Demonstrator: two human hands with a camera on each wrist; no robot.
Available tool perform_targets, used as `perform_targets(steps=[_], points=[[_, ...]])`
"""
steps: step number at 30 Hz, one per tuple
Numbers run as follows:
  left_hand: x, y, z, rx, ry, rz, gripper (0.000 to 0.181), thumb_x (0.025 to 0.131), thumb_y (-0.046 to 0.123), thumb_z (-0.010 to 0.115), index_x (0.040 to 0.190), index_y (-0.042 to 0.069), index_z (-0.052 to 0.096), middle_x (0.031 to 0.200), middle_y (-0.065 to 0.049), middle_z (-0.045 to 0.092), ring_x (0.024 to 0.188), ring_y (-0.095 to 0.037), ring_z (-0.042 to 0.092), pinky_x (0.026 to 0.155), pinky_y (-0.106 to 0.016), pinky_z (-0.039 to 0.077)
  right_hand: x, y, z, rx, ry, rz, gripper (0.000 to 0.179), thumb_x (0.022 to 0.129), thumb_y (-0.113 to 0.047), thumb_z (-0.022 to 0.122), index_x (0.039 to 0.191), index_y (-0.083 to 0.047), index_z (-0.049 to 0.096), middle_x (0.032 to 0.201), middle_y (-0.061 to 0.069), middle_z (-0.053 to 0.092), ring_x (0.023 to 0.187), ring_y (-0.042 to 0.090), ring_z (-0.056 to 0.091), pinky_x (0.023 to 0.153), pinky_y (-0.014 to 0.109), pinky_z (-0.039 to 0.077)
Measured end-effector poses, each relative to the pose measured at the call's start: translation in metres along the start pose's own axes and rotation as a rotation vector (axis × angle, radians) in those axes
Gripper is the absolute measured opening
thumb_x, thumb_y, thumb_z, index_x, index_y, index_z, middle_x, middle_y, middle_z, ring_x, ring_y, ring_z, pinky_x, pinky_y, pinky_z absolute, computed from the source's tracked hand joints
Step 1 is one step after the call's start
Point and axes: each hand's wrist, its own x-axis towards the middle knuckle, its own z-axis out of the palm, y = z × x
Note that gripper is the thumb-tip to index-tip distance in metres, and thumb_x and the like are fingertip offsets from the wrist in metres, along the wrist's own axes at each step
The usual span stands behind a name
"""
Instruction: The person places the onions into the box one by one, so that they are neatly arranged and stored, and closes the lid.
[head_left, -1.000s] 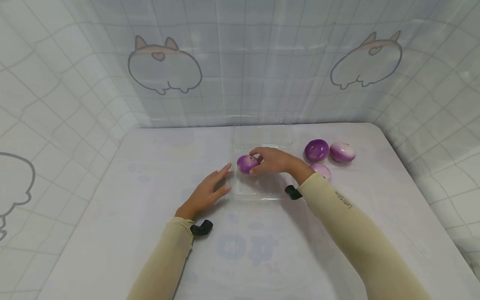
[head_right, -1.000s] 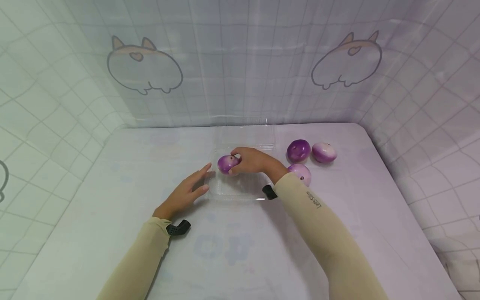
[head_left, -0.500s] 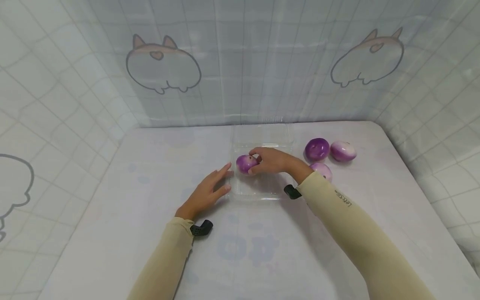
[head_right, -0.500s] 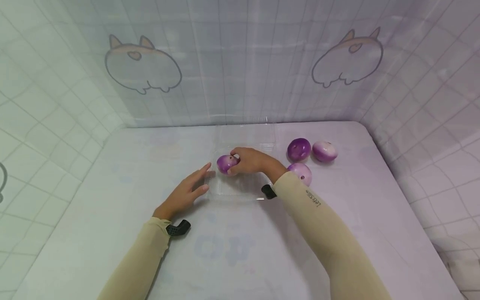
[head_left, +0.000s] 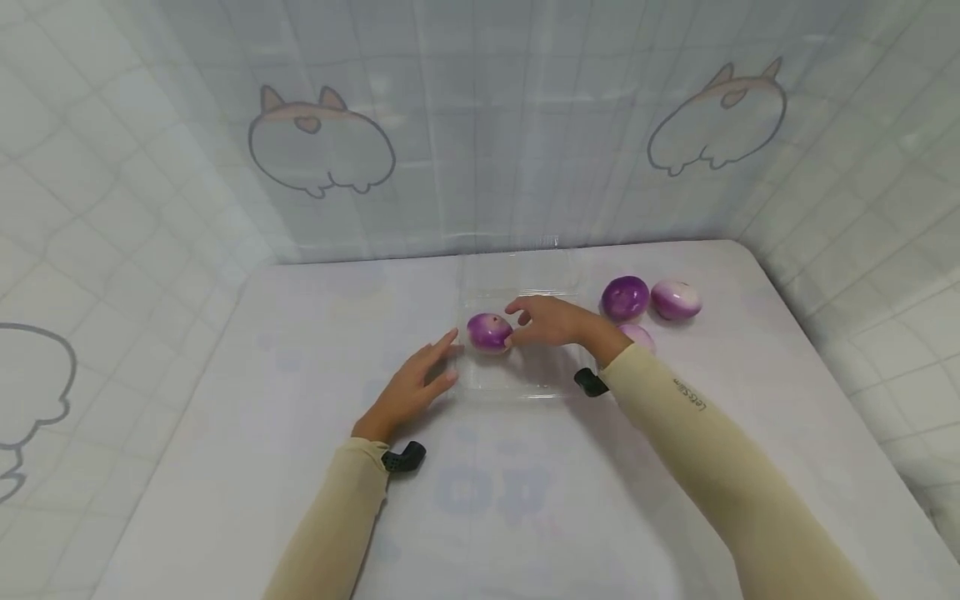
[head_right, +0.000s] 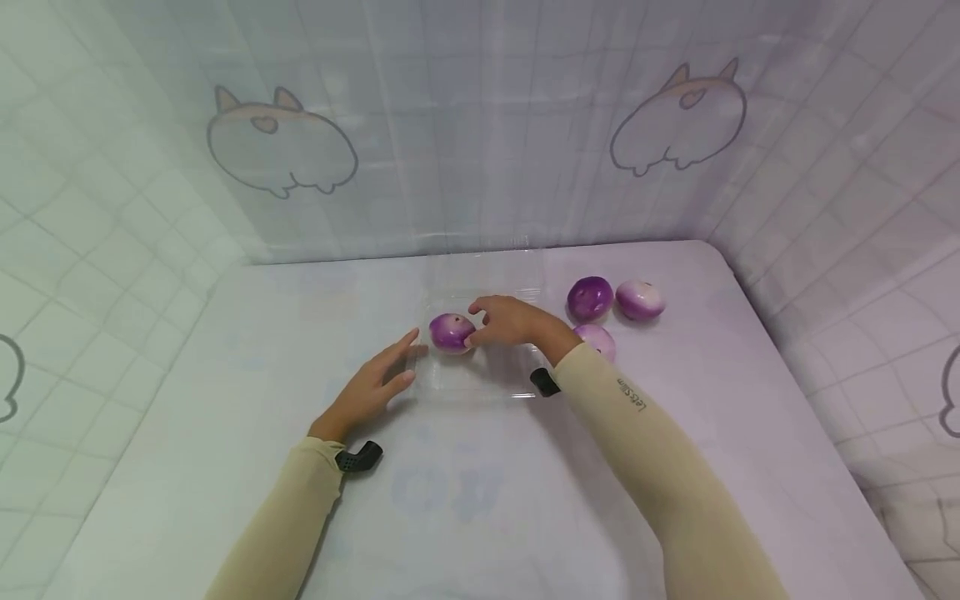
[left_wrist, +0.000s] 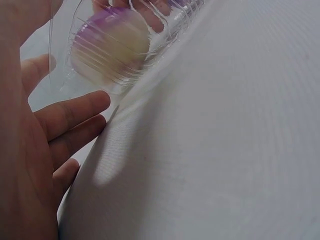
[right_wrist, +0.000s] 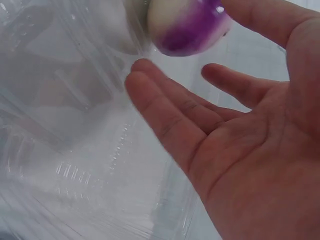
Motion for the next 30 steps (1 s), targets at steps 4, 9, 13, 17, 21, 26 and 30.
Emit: perform_targets(steps=[4, 9, 13, 17, 21, 26, 30], points=[[-0.002, 0.001, -0.001, -0.006, 0.012, 0.009, 0.068, 0.102, 0.045, 0.054, 0.161, 0.026, 0.026, 0.147, 0.001, 0.054, 0.147, -0.025, 0.030, 0.120, -0.053, 0.014, -0.009, 0.000, -0.006, 0.038, 0.046, -0.017, 0.066, 0.093, -0.040, 0.069, 0.146, -0.008, 0.049, 0.132, 0.014, 0.062, 0.122, 0.029, 0.057, 0.099, 0.047, 0.049], [-0.001, 0.004, -0.002, -0.002, 0.021, 0.018, 0.068, 0.102, 0.046, 0.053, 0.161, 0.025, 0.026, 0.146, 0.001, 0.055, 0.147, -0.025, 0.030, 0.121, -0.051, 0.014, -0.032, 0.000, -0.020, 0.126, 0.139, -0.073, 0.057, 0.095, -0.035, 0.069, 0.143, -0.009, 0.052, 0.126, 0.011, 0.065, 0.118, 0.026, 0.060, 0.097, 0.046, 0.050], [-0.001, 0.006, -0.001, 0.005, 0.017, 0.028, 0.067, 0.103, 0.045, 0.052, 0.161, 0.024, 0.026, 0.146, 0.001, 0.055, 0.147, -0.025, 0.030, 0.121, -0.050, 0.014, -0.054, 0.008, -0.022, 0.245, 0.211, -0.093, 0.055, 0.096, -0.034, 0.068, 0.143, -0.011, 0.053, 0.124, 0.009, 0.066, 0.116, 0.026, 0.061, 0.099, 0.047, 0.049], [-0.003, 0.008, 0.000, 0.002, 0.014, 0.027, 0.067, 0.103, 0.046, 0.052, 0.161, 0.030, 0.024, 0.146, 0.002, 0.055, 0.147, -0.025, 0.030, 0.121, -0.049, 0.014, -0.077, 0.021, -0.018, 0.411, 0.306, -0.098, 0.054, 0.096, -0.033, 0.069, 0.143, -0.011, 0.052, 0.125, 0.011, 0.066, 0.112, 0.027, 0.064, 0.098, 0.043, 0.050], [-0.002, 0.010, 0.000, -0.001, 0.006, 0.026, 0.066, 0.103, 0.045, 0.052, 0.161, 0.033, 0.022, 0.147, 0.003, 0.054, 0.147, -0.024, 0.030, 0.121, -0.047, 0.014, -0.100, 0.036, -0.013, 0.520, 0.420, -0.090, 0.052, 0.098, -0.031, 0.068, 0.143, -0.009, 0.053, 0.126, 0.014, 0.065, 0.104, 0.024, 0.068, 0.090, 0.034, 0.055], [-0.002, 0.010, 0.000, 0.002, 0.009, 0.031, 0.067, 0.103, 0.044, 0.052, 0.161, 0.031, 0.023, 0.146, 0.001, 0.054, 0.146, -0.022, 0.031, 0.122, -0.045, 0.012, -0.121, 0.051, -0.010, 0.608, 0.528, -0.088, 0.046, 0.099, -0.025, 0.065, 0.140, -0.007, 0.054, 0.125, 0.016, 0.064, 0.101, 0.022, 0.068, 0.083, 0.030, 0.056], [-0.002, 0.008, 0.001, 0.000, 0.017, 0.029, 0.067, 0.103, 0.044, 0.053, 0.161, 0.030, 0.023, 0.145, 0.001, 0.055, 0.146, -0.023, 0.031, 0.122, -0.046, 0.012, -0.128, 0.059, -0.007, 0.613, 0.630, -0.096, 0.044, 0.097, -0.023, 0.069, 0.134, -0.002, 0.057, 0.121, 0.014, 0.067, 0.106, 0.019, 0.066, 0.091, 0.023, 0.051]])
